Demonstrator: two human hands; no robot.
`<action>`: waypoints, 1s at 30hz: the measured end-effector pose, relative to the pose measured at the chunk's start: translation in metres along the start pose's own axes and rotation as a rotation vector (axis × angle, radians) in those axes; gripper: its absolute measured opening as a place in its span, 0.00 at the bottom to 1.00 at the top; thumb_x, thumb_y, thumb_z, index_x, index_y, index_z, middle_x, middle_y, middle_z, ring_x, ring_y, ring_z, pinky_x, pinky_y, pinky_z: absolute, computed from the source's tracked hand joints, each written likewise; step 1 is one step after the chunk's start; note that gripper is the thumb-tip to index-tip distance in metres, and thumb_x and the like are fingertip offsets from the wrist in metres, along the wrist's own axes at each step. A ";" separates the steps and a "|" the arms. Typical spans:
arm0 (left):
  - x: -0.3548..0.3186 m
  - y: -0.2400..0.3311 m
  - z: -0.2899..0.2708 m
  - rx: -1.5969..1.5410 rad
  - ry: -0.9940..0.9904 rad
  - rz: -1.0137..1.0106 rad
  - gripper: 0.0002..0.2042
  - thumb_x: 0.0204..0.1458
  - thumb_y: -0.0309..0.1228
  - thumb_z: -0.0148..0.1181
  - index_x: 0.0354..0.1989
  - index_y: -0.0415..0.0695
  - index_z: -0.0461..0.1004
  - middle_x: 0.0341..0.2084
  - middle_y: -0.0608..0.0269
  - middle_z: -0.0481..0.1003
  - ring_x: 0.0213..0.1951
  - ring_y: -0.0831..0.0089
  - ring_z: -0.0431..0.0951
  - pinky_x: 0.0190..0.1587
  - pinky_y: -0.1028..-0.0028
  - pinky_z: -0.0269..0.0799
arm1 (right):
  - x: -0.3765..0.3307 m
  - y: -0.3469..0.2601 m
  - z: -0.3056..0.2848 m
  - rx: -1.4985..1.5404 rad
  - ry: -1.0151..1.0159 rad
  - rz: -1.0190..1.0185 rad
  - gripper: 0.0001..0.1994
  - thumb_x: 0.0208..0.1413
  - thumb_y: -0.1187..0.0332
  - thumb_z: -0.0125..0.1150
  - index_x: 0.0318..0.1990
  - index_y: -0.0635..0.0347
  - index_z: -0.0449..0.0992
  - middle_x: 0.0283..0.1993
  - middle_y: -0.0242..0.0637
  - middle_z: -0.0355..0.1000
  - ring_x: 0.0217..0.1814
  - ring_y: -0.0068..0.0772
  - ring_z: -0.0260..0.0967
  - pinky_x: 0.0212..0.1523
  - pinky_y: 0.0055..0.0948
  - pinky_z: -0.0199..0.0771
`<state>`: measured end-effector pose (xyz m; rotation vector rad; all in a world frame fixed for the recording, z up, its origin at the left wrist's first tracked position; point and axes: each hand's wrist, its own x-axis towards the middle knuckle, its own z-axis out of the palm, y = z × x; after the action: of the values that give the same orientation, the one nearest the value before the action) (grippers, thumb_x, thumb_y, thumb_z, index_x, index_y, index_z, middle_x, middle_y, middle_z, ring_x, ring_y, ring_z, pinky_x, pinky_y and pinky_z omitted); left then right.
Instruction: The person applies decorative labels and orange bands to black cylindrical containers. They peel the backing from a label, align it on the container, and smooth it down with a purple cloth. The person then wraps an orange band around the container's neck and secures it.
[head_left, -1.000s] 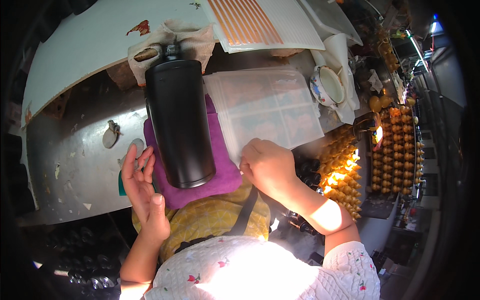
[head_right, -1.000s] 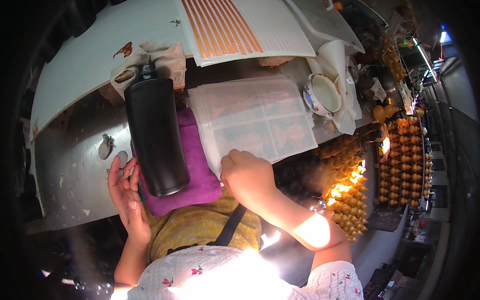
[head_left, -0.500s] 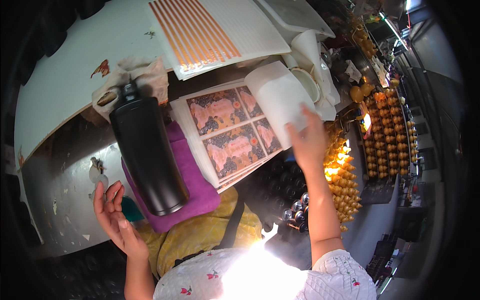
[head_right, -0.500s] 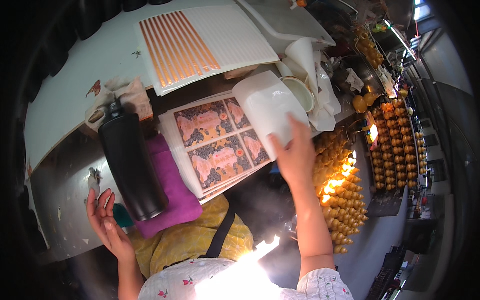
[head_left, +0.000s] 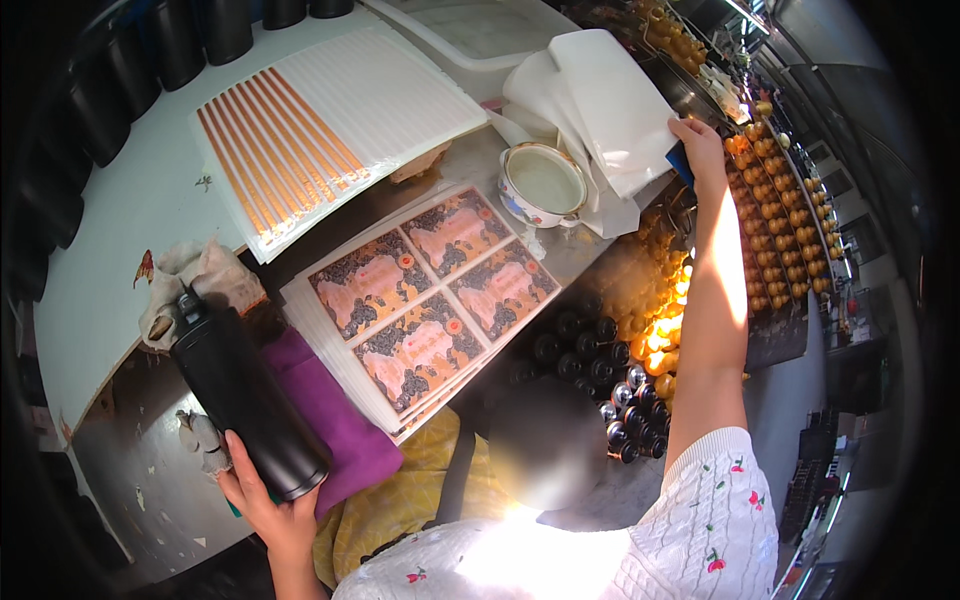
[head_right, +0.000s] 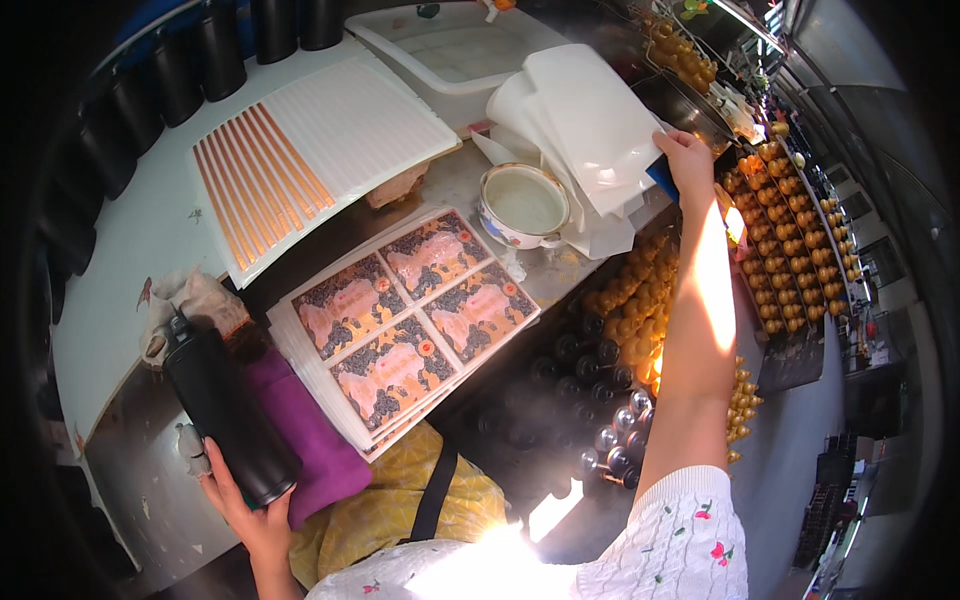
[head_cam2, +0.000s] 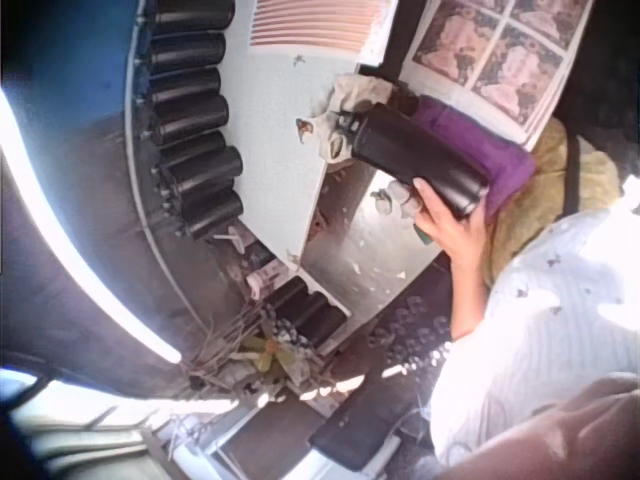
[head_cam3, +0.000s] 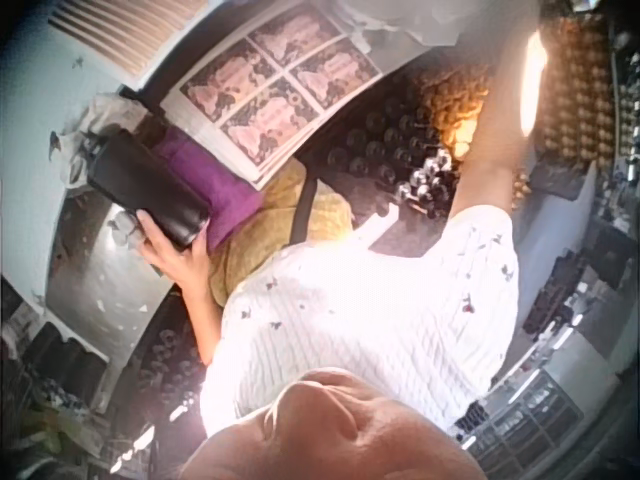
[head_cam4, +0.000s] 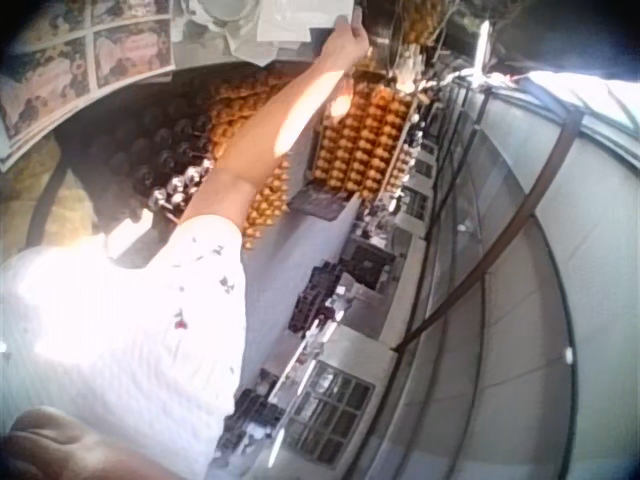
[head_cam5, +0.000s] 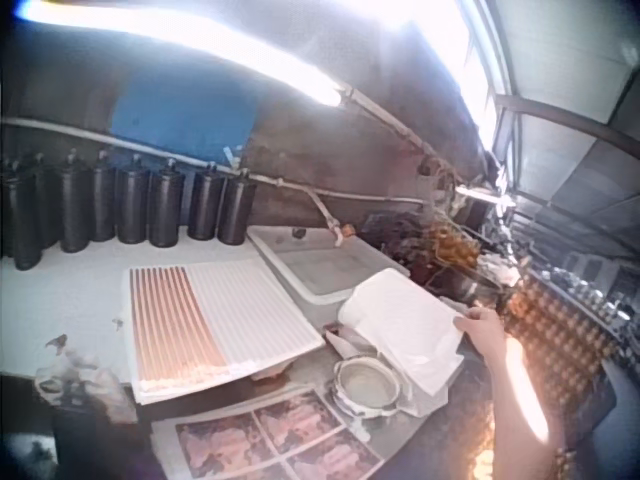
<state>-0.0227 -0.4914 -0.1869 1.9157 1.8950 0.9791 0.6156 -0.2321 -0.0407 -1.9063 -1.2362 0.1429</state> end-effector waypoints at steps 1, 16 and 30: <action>0.000 -0.005 0.003 0.014 0.014 0.021 0.49 0.36 0.31 0.75 0.70 0.37 0.55 0.71 0.48 0.56 0.65 0.43 0.57 0.70 0.52 0.43 | 0.010 0.029 -0.003 -0.033 0.058 -0.031 0.17 0.53 0.59 0.67 0.41 0.65 0.79 0.31 0.35 0.77 0.34 0.29 0.73 0.40 0.29 0.72; -0.003 -0.016 0.002 0.092 0.014 0.054 0.57 0.36 0.49 0.75 0.72 0.33 0.50 0.65 0.42 0.62 0.59 0.44 0.64 0.63 0.56 0.56 | -0.322 0.021 0.161 0.514 0.154 0.455 0.19 0.49 0.67 0.74 0.42 0.63 0.69 0.38 0.30 0.66 0.35 0.22 0.65 0.39 0.24 0.67; 0.025 0.012 -0.012 0.118 0.174 0.280 0.44 0.35 0.51 0.77 0.59 0.33 0.72 0.46 0.48 0.75 0.38 0.51 0.75 0.55 0.50 0.71 | -0.310 -0.069 0.124 0.012 0.217 -0.587 0.05 0.54 0.80 0.63 0.37 0.63 0.76 0.31 0.35 0.73 0.30 0.34 0.68 0.30 0.30 0.65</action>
<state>-0.0231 -0.4717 -0.1641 2.2789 1.8451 1.1718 0.3483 -0.3961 -0.1737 -1.4312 -1.5750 -0.3544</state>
